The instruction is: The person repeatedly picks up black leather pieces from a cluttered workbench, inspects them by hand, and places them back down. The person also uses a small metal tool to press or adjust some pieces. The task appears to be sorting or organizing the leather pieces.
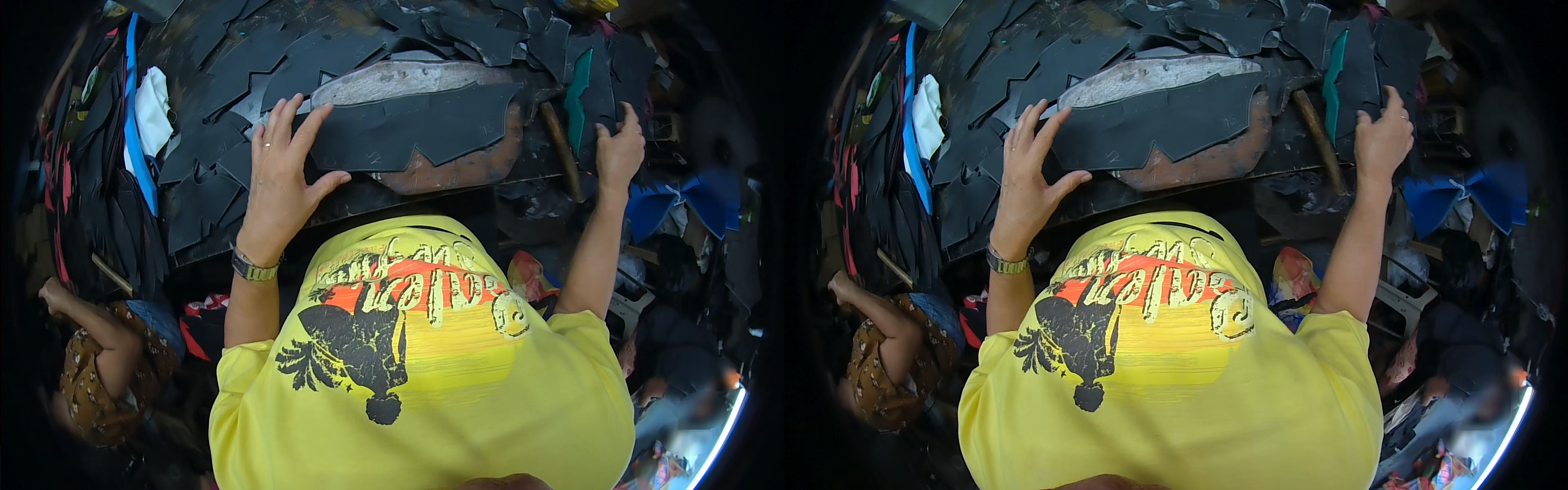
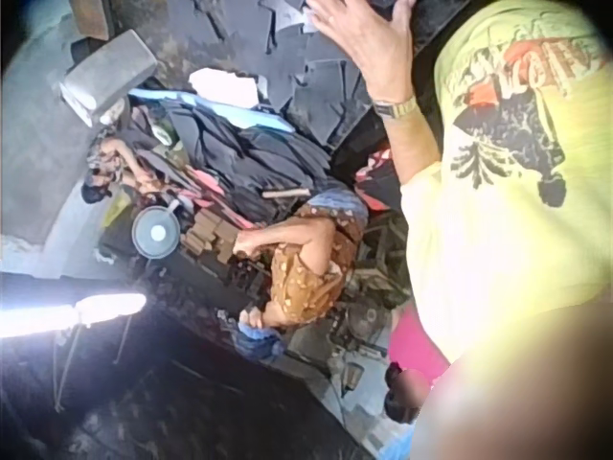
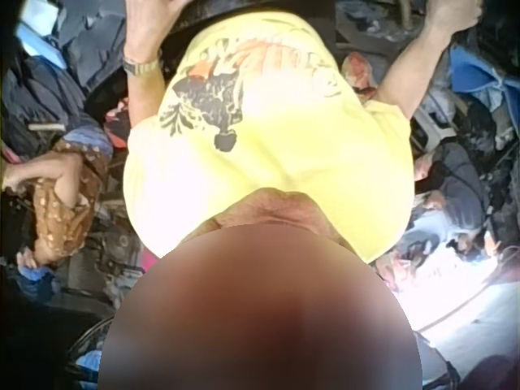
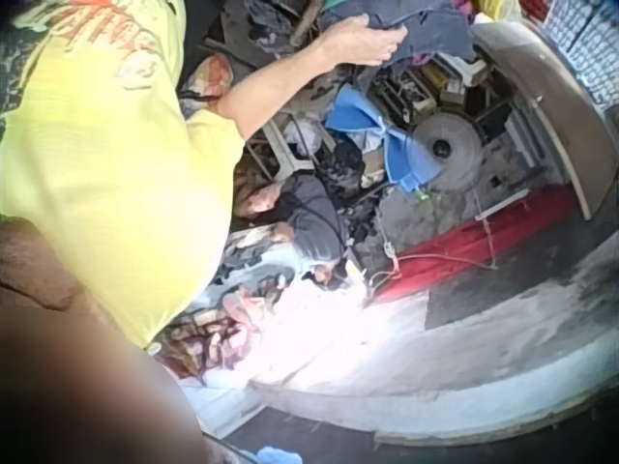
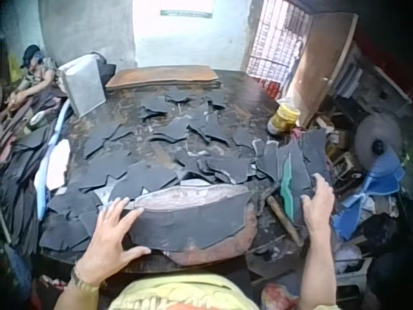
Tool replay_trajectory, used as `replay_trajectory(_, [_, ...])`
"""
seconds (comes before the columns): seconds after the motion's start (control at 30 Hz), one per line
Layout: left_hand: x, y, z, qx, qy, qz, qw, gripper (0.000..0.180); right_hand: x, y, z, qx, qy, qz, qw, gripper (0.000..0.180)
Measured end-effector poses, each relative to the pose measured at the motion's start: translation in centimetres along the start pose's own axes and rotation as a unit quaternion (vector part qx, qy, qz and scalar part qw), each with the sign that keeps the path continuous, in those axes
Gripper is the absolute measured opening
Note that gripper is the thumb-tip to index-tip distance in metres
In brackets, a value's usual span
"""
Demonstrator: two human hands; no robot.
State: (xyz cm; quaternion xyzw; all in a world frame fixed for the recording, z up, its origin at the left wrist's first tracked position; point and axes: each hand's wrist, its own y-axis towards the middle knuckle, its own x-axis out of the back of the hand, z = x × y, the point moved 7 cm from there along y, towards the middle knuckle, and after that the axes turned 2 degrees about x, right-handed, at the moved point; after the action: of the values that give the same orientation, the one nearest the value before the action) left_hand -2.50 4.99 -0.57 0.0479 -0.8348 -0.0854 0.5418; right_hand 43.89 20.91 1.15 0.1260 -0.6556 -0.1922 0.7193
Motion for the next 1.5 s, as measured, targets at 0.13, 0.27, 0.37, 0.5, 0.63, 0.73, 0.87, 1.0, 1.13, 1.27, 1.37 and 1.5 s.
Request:
replay_trajectory(0.13, [0.5,0.3,0.9,0.014,-0.123,0.012,0.992,0.104,1.0,1.2,-1.1,-0.036,0.250,-0.039,0.967,0.052])
replay_trajectory(0.27, [0.7,0.6,1.3,0.001,-0.151,-0.013,0.988,0.109,5.7,1.7,2.1,0.069,0.309,-0.139,0.938,0.041])
replay_trajectory(0.37, [0.7,0.7,1.3,-0.024,-0.155,-0.036,0.987,0.115,9.4,1.3,5.8,0.130,0.435,-0.156,0.877,0.037])
replay_trajectory(0.5, [0.2,1.1,1.6,-0.025,-0.181,-0.048,0.982,0.128,7.8,-1.1,14.3,0.220,0.496,0.104,0.833,0.043])
replay_trajectory(0.63, [-0.4,1.4,2.2,0.009,-0.242,-0.037,0.970,0.131,2.4,-4.5,23.0,0.430,0.441,0.314,0.723,0.038])
replay_trajectory(0.73, [-0.5,1.3,2.7,0.026,-0.246,-0.031,0.968,0.133,-0.9,-5.2,24.6,0.449,0.348,0.312,0.762,0.033])
replay_trajectory(0.87, [0.6,0.8,2.8,0.008,-0.183,-0.080,0.980,0.132,-1.5,-5.5,24.9,0.456,0.352,0.250,0.778,0.032])
replay_trajectory(1.0, [0.9,1.0,2.9,0.003,-0.189,-0.041,0.981,0.110,-1.1,-6.1,24.9,0.450,0.333,0.181,0.809,0.032])
replay_trajectory(1.13, [0.6,1.0,3.0,0.030,-0.127,0.047,0.990,0.081,1.2,-6.3,21.7,0.401,0.280,0.077,0.869,0.026])
replay_trajectory(1.27, [1.7,1.2,2.1,-0.012,-0.040,0.027,0.999,0.077,4.1,-6.1,15.0,0.298,0.223,0.072,0.925,0.019])
replay_trajectory(1.37, [1.7,1.9,-0.1,-0.079,0.001,0.020,0.997,0.079,3.7,-6.2,10.5,0.160,0.163,0.130,0.965,0.024])
replay_trajectory(1.5, [-0.9,3.0,-4.5,-0.155,-0.021,0.064,0.986,0.079,2.6,-6.0,8.0,0.085,0.110,0.095,0.986,0.051])
